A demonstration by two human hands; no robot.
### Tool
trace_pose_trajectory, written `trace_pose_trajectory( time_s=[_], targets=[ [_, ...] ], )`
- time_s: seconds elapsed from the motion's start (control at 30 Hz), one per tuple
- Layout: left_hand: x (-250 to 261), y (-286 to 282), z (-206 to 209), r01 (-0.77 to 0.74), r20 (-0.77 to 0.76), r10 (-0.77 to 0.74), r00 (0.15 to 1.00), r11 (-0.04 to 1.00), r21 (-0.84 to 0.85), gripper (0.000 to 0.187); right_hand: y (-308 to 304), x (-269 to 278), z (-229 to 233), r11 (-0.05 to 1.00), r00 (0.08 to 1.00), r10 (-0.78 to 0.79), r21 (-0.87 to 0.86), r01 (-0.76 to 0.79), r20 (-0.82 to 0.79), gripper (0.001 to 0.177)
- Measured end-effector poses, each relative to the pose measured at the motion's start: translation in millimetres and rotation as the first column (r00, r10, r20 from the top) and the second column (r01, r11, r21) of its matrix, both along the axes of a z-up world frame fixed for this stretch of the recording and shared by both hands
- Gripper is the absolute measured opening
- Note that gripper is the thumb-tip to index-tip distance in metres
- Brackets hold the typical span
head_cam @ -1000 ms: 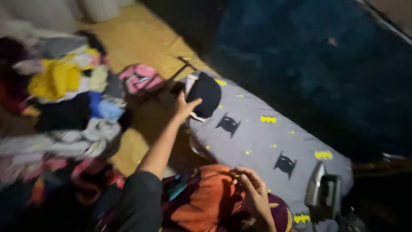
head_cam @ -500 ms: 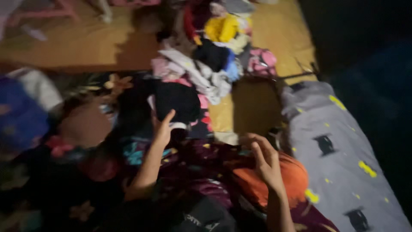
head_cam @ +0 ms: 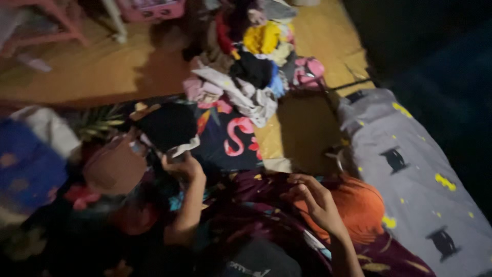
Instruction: The person irons several small garments one at a time on a Batman-themed ironing board. They smooth each item, apply the iron, and place the finished pieces aside. The person also briefly sorts through a pile of clothes on the floor.
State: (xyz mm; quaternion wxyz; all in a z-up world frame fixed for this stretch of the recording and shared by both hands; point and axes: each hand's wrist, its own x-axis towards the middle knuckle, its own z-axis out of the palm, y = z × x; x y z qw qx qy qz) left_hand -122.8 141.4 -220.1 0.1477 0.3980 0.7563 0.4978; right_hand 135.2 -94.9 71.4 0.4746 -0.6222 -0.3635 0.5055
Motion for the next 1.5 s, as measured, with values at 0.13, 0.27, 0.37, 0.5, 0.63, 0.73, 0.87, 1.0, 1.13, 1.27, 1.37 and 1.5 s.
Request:
trace_pose_trajectory(
  time_s=[0.13,0.27,0.37,0.5,0.63,0.73,0.87,1.0,1.13,1.27,1.37,1.5],
  targets=[
    [64,20,9,0.213,0.132,-0.246,0.96,0.952,0.221,0.064,-20,9,-1,0.998,0.989,-0.052,-0.029,0.057,0.14,0.033],
    [129,80,13,0.699,0.216,-0.673,0.708,0.711,-0.076,0.06,-47,8,-5,0.998,0.961,-0.068,0.036,0.061,0.266,0.032],
    [172,111,26,0.789,0.292,-0.734,0.614,0.566,-0.236,0.072,-56,9,-5,0.975,0.978,-0.174,-0.117,0.187,0.119,0.032],
    [196,122,38,0.736,0.234,-0.729,0.643,0.503,-0.454,0.063,-74,15,-6,0.975,0.965,-0.219,-0.01,0.223,0.145,0.032],
    [195,148,46,0.728,-0.031,-0.824,0.566,0.517,-0.45,0.05,-95,25,-13,0.89,0.93,-0.319,-0.278,0.361,0.184,0.036],
    [196,174,75,0.785,0.468,-0.708,0.528,0.618,0.049,0.042,-100,34,-18,0.933,0.93,-0.313,-0.122,0.339,0.195,0.034],
    [187,223,184,0.745,0.56,-0.734,0.384,0.605,0.282,0.052,-96,41,-17,0.979,0.943,-0.205,0.067,0.194,0.261,0.032],
    [192,204,326,0.642,0.336,-0.918,-0.21,0.129,0.755,0.041,-85,46,-2,0.98,0.963,-0.191,-0.024,0.199,0.19,0.035],
    [231,137,430,0.604,0.168,-0.879,-0.447,-0.158,0.781,0.037,-72,65,28,0.971,0.91,-0.239,0.111,0.214,0.339,0.035],
    [296,75,477,0.496,0.126,-0.726,-0.676,-0.322,0.807,0.021,-81,88,72,0.927,0.824,-0.365,0.25,0.279,0.434,0.036],
    [350,28,499,0.454,0.062,-0.71,-0.701,-0.378,0.807,0.021,-92,103,101,0.92,0.724,-0.39,0.27,0.284,0.569,0.036],
    [428,-46,509,0.363,-0.041,-0.737,-0.674,-0.38,0.851,0.027,-103,110,120,0.904,0.679,-0.426,0.319,0.286,0.598,0.055]
  ],
)
